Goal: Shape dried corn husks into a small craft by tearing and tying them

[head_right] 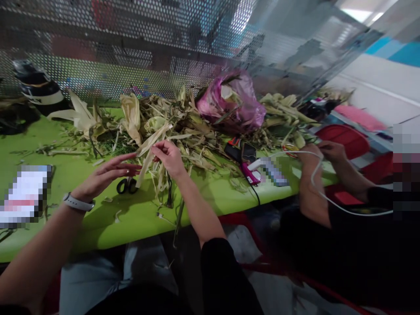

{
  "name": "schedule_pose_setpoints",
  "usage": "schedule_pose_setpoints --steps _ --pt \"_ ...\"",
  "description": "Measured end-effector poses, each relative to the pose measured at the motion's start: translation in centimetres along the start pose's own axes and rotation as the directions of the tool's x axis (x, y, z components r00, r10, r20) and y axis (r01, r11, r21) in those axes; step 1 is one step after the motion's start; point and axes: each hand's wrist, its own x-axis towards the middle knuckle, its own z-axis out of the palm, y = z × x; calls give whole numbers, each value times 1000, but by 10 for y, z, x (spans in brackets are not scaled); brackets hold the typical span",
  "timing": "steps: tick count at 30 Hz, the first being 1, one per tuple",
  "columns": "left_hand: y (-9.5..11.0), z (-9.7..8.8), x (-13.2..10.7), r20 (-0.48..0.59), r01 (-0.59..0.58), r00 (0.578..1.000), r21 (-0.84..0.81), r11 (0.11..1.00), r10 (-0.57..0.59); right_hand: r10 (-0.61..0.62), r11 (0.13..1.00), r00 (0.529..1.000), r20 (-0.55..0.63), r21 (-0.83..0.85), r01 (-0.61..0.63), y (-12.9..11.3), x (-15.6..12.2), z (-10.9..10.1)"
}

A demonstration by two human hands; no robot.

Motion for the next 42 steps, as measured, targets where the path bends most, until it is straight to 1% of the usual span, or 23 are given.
schedule_pose_setpoints --steps 2,4,6,7,9,10,11,12,14,15,16,19,22,27,30,33,35,37,39,42 --pt "-3 1 0 58 9 998 75 997 -13 20 999 999 28 -27 -19 3 0 2" --pt "-8 3 1 93 9 995 154 988 -23 37 998 997 64 -45 -34 6 0 3" --pt "-13 3 2 78 0 997 189 982 -15 22 997 998 63 -71 -17 8 -1 5" --pt "-15 3 3 51 -8 999 191 982 -2 -18 995 999 41 -96 22 7 -2 5" --pt "-16 2 4 -46 -35 998 173 984 44 -167 969 986 3 -185 165 4 -6 4" --pt "-16 2 5 -102 -50 993 157 986 66 -259 936 966 21 -243 256 1 -8 3" --pt "-16 1 5 -154 -65 984 136 989 86 -340 890 937 75 -295 347 -2 -11 3" --pt "-16 0 5 -198 -80 975 113 990 102 -397 840 904 159 -334 428 -5 -14 2" --pt "-16 0 6 -256 -108 959 64 992 121 -440 768 840 317 -353 535 -9 -18 4" --pt "-17 0 6 -273 -121 954 39 992 127 -447 749 818 362 -348 563 -9 -19 6" --pt "-17 1 6 -281 -130 951 14 991 129 -451 740 807 380 -346 577 -9 -20 8" --pt "-17 2 5 -272 -114 958 -80 990 88 -444 732 810 384 -365 575 -6 -21 13" --pt "-17 3 6 -278 -87 960 -167 982 38 -424 735 811 404 -370 568 -4 -20 12" --pt "-17 4 6 -285 -77 958 -171 982 26 -432 738 800 417 -346 579 -3 -19 8" --pt "-19 5 5 -263 -79 964 -165 983 33 -425 749 817 390 -355 560 0 -19 11" --pt "-21 8 4 -259 -93 964 -141 986 54 -444 777 826 348 -309 548 2 -19 15" --pt "-22 10 4 -284 -120 956 -132 984 78 -442 799 837 322 -283 530 2 -20 17" --pt "-23 11 5 -319 -142 944 -154 978 87 -413 822 864 287 -290 489 2 -22 19" --pt "-25 13 6 -354 -149 933 -207 967 68 -382 843 890 247 -301 445 2 -23 21" --pt "-26 14 7 -399 -153 916 -275 949 32 -355 868 910 215 -285 406 2 -25 24"
